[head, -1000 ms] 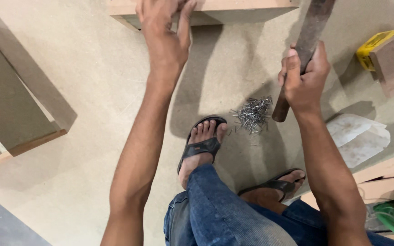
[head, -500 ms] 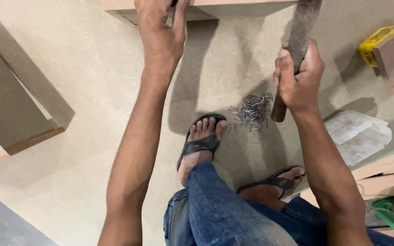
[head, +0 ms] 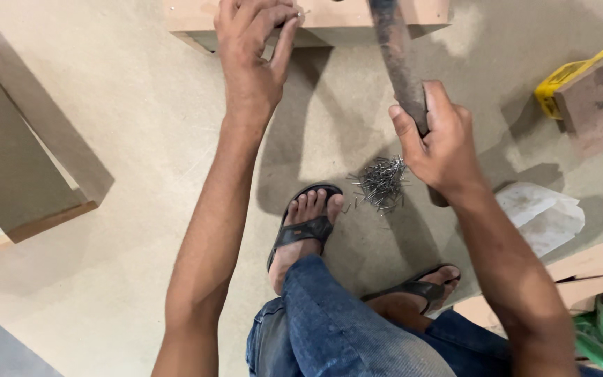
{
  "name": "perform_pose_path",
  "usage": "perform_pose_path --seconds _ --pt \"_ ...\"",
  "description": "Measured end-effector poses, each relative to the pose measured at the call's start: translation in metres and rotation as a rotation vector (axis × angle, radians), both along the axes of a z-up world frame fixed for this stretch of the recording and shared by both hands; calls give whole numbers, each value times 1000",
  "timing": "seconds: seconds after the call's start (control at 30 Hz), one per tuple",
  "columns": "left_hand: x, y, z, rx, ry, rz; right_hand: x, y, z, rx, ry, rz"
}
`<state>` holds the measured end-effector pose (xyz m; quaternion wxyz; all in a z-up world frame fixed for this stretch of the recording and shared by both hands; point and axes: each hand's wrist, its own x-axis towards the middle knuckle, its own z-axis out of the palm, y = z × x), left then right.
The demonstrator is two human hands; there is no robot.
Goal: The person sits on the floor and uses a hammer to drive nails into the edge of a light-colored wooden board. They repeatedly pick up nails from a pile on the floor and hammer them into the wood.
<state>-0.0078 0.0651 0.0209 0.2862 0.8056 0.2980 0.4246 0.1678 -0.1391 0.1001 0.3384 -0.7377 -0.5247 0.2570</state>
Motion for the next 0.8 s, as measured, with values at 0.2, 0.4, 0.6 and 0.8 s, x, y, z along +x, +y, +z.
perform_pose_path --seconds 0.2,0.4,0.6,0.8 --pt "3 0 -9 19 -28 13 -6 11 45 -118 -80 78" --pt "4 3 -5 13 -41 -1 -7 27 47 -192 -170 98" --pt "4 1 -12 6 -23 1 -12 9 49 -83 -50 13" --pt "6 3 -11 16 -38 7 -8 24 36 -234 -200 126"
